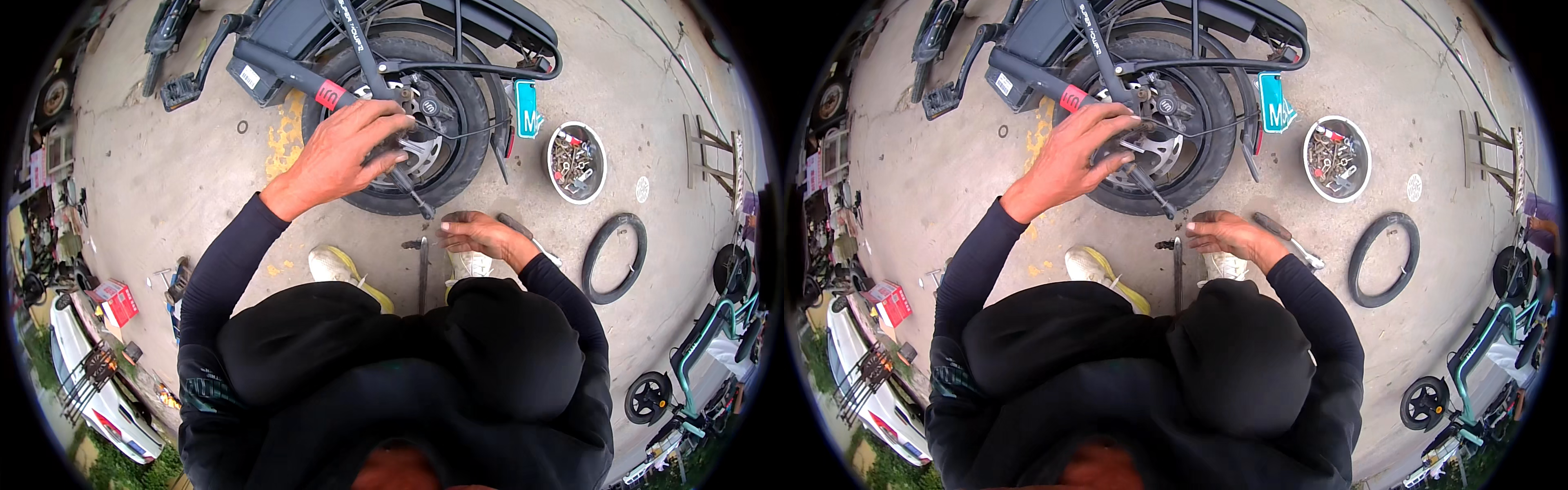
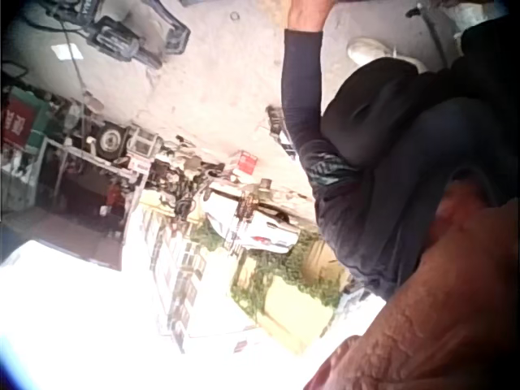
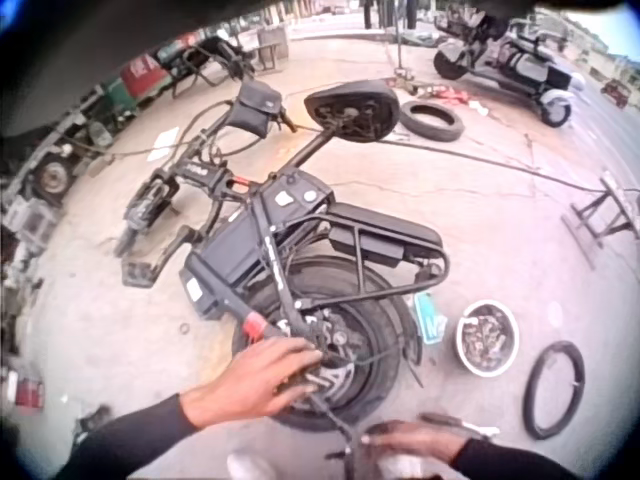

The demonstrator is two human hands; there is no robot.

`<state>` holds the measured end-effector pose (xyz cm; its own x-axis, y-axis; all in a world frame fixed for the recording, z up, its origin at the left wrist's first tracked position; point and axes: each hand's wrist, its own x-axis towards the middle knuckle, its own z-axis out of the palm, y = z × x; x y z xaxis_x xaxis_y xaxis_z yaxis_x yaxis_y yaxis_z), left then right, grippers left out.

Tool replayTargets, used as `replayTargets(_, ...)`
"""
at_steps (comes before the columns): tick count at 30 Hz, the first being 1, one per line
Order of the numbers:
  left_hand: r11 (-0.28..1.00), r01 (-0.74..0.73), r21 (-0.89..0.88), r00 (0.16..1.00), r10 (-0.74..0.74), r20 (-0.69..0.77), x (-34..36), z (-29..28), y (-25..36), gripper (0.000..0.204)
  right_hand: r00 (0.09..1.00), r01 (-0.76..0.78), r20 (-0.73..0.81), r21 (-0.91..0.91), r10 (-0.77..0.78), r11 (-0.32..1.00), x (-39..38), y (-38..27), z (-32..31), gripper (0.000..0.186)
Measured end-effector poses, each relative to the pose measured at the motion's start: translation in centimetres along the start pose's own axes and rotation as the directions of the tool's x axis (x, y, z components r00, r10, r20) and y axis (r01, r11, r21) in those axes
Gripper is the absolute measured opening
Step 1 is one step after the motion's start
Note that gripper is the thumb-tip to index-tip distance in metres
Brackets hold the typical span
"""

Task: The person adjusts the rear brake cable and caliper on a bicycle using a screwdriver and hands. They repeatedly tighten and loosen the cable tension, test the brake lever, and make small adjustments to the brake mechanism.

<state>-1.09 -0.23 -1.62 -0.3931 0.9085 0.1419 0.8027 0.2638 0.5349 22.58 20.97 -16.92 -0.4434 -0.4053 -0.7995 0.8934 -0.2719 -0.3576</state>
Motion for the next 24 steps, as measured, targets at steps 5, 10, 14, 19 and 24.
replayTargets(5,0.981,0.001,0.195,1.000,-0.002,0.005,-0.6,-1.5,2.6,0.042,0.981,0.138,0.056,0.466,-0.184,0.874,8.9,3.7,5.9,0.061)
replayTargets(10,0.974,-0.008,0.226,0.995,-0.015,0.098,0.8,-1.6,2.5,0.042,0.970,0.240,-0.045,0.358,-0.240,0.902,10.0,4.0,3.7,0.051)
replayTargets(14,0.968,0.053,0.245,0.996,-0.069,0.060,-1.1,-2.9,4.4,0.044,0.802,0.594,-0.444,0.517,-0.400,0.617,2.2,3.7,-3.5,0.041)
replayTargets(19,0.985,0.090,0.146,0.992,-0.102,0.079,0.8,-2.1,4.2,0.033,0.798,0.552,-0.507,0.398,-0.326,0.733,-5.8,5.4,-2.8,0.046)
replayTargets(24,0.938,0.346,0.026,0.935,-0.347,0.071,2.4,-1.6,5.2,0.029,0.828,0.472,-0.363,0.040,-0.427,0.881,-2.8,5.4,-1.9,0.044)
